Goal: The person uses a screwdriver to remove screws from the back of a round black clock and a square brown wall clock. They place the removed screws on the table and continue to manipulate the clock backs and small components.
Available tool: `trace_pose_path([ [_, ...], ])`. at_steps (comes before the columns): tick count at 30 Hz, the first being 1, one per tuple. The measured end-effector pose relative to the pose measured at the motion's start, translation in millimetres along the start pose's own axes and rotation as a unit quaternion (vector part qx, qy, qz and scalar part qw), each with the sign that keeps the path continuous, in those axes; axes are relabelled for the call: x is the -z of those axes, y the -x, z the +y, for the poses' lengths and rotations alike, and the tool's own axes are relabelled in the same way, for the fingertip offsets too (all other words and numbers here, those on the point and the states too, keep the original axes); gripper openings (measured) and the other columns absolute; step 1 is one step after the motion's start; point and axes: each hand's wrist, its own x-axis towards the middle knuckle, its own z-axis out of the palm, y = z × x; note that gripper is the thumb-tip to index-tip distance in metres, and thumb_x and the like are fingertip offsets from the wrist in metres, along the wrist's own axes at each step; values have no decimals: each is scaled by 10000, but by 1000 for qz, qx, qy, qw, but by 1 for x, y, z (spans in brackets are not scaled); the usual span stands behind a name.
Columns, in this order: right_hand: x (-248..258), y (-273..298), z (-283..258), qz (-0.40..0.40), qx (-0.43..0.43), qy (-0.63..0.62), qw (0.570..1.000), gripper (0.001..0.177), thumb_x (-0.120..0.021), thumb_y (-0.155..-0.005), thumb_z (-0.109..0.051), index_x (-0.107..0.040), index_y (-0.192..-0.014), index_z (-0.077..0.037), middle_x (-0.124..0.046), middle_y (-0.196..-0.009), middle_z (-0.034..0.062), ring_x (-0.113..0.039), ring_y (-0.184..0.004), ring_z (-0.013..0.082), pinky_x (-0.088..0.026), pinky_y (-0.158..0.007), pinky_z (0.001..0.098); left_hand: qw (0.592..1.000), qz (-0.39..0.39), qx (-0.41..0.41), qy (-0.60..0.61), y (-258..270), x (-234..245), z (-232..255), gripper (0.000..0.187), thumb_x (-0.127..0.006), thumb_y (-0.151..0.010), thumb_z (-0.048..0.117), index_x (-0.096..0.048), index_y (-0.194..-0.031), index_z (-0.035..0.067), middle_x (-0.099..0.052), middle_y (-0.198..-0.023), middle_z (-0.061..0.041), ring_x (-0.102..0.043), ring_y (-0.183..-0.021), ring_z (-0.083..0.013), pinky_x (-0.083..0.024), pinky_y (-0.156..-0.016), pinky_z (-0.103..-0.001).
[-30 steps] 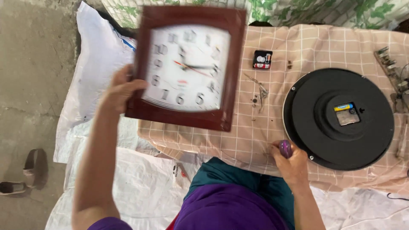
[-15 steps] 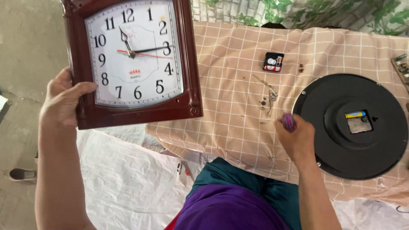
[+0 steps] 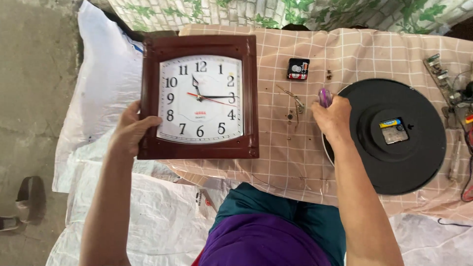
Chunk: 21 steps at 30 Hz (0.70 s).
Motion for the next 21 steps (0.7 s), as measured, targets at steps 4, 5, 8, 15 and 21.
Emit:
trace_pose_path([
  [4,4,-8,-5,3,1,-48,999,125,-693,-728,-217,-726,-717,-98,-579,-554,125,-656,-584,258,-490,-563,370,1000,-15,1,-2,-15,-11,-21,521,-807,-712,-11,-618,-1191,68,-632,-874,-90,-645,-731,-199,-588,-644,-335],
  [5,5,-8,-6,2,-8,-70,998,94,-703,-707,-228,-723,-703,-137,-572,-534,76,-631,-545,205,-488,-547,339,1000,-22,2,-3,-20,-12,-28,524,-820,-708,-18,-620,-1186,58,-642,-869,-103,-656,-726,-202,-594,-635,-342],
  [8,17,5,-25,3,-16,-105,994,62,-719,-687,-235,-729,-703,-176,-569,-514,32,-610,-499,148,-484,-528,298,999,-33,3,-5,-26,-18,-36,532,-831,-709,-21,-618,-1192,43,-651,-864,-119,-664,-722,-210,-597,-620,-355],
  [15,41,21,-14,12,26,-177,984,96,-743,-760,-202,-766,-821,-132,-506,-456,64,-545,-458,114,-410,-485,266,997,-68,-17,-12,-35,-25,-50,544,-821,-768,0,-588,-1260,-4,-660,-922,-162,-664,-781,-231,-605,-637,-381],
  [21,118,112,-60,12,20,-232,972,57,-770,-854,-166,-760,-883,-118,-513,-489,59,-502,-465,109,-411,-525,234,997,-64,-26,-24,-49,-22,-64,538,-810,-797,6,-574,-1280,-23,-668,-968,-208,-681,-836,-275,-619,-677,-432],
])
